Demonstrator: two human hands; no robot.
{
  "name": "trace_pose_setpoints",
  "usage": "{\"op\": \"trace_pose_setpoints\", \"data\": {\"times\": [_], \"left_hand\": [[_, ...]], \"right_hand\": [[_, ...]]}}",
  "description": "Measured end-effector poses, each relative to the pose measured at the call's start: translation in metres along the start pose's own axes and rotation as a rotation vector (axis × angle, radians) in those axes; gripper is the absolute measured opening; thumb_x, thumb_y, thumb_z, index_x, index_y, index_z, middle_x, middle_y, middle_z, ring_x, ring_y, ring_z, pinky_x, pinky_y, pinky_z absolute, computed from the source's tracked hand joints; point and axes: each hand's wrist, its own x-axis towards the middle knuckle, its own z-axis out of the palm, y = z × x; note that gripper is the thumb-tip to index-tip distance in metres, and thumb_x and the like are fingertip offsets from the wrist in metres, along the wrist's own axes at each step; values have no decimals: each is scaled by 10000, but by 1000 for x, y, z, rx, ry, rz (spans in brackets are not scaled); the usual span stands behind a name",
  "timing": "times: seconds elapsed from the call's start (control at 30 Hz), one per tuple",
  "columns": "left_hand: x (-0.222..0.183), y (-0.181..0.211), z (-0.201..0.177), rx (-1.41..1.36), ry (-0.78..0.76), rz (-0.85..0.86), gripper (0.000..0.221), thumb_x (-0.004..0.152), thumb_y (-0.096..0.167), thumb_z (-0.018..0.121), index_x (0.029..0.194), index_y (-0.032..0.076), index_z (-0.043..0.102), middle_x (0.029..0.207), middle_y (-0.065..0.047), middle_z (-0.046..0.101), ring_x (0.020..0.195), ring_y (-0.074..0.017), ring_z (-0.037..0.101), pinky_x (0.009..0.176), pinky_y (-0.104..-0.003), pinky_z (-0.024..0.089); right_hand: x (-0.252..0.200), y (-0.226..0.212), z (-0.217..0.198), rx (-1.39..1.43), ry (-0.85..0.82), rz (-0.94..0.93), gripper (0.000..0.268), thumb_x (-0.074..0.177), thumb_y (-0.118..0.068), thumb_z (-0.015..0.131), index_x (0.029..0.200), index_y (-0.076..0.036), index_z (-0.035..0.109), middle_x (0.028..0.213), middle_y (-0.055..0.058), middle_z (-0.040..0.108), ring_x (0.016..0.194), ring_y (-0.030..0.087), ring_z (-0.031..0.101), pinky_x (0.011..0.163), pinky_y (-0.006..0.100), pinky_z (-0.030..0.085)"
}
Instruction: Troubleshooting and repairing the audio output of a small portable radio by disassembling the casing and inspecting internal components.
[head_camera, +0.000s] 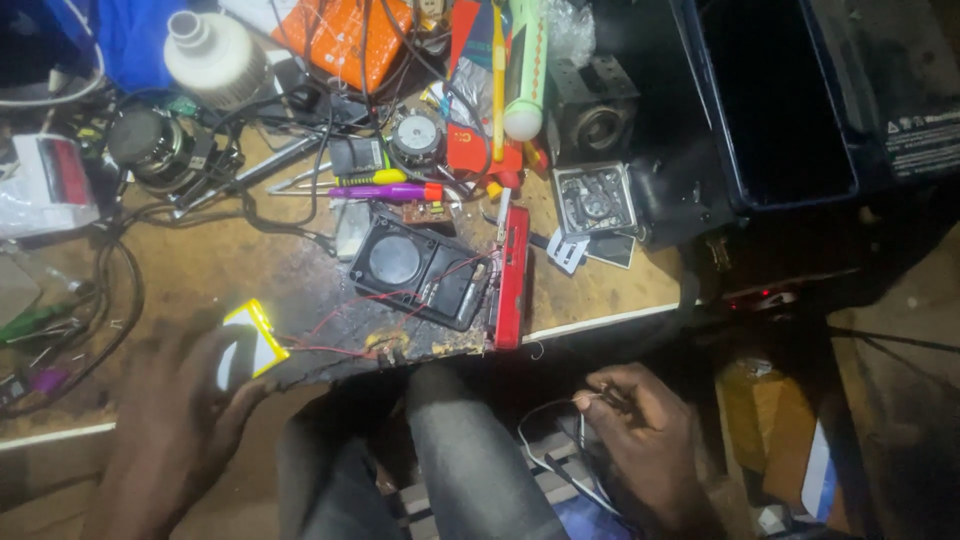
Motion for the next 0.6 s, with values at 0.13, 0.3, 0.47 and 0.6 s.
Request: {"op": "trace_pose_setpoints", "data": {"times": [0.13, 0.3, 0.47, 0.6], "left_hand": [[0, 3, -4, -85, -9, -12, 371, 708, 291, 600, 1039, 136, 541, 1133, -84, 557, 1026, -299, 496, 835, -414, 362], [11, 15, -6, -227, 32, -4, 353, 729, 264, 607, 1042, 107, 560, 1160, -107, 546, 1078, -281, 482, 906, -376, 330], [17, 38, -14, -251, 73, 2, 508, 724, 228, 545, 1204, 82, 462, 1249, -146, 453, 1124, -344, 440, 908, -463, 346], [28, 72, -25, -253, 205, 88, 313, 799, 156, 548, 1087, 33, 552, 1142, -141, 533, 1021, -315, 495, 871, -404, 360]], "right_hand": [[1, -8, 1, -2, -14, 80, 126, 644, -142, 696, 766, -121, 673, 669, -20, 668, 570, 64, 601, 492, 192, 463], [1, -11, -1, -6, -53, 51, 98, 673, -133, 663, 765, -98, 664, 670, 1, 647, 546, 81, 599, 452, 200, 465], [3, -6, 1, -28, 2, -82, 96, 666, -159, 670, 749, -115, 650, 684, -12, 652, 588, 73, 602, 511, 198, 454], [2, -6, 2, -3, -23, -104, 81, 678, -123, 662, 753, -100, 646, 693, -4, 647, 600, 73, 601, 499, 187, 468]]}}
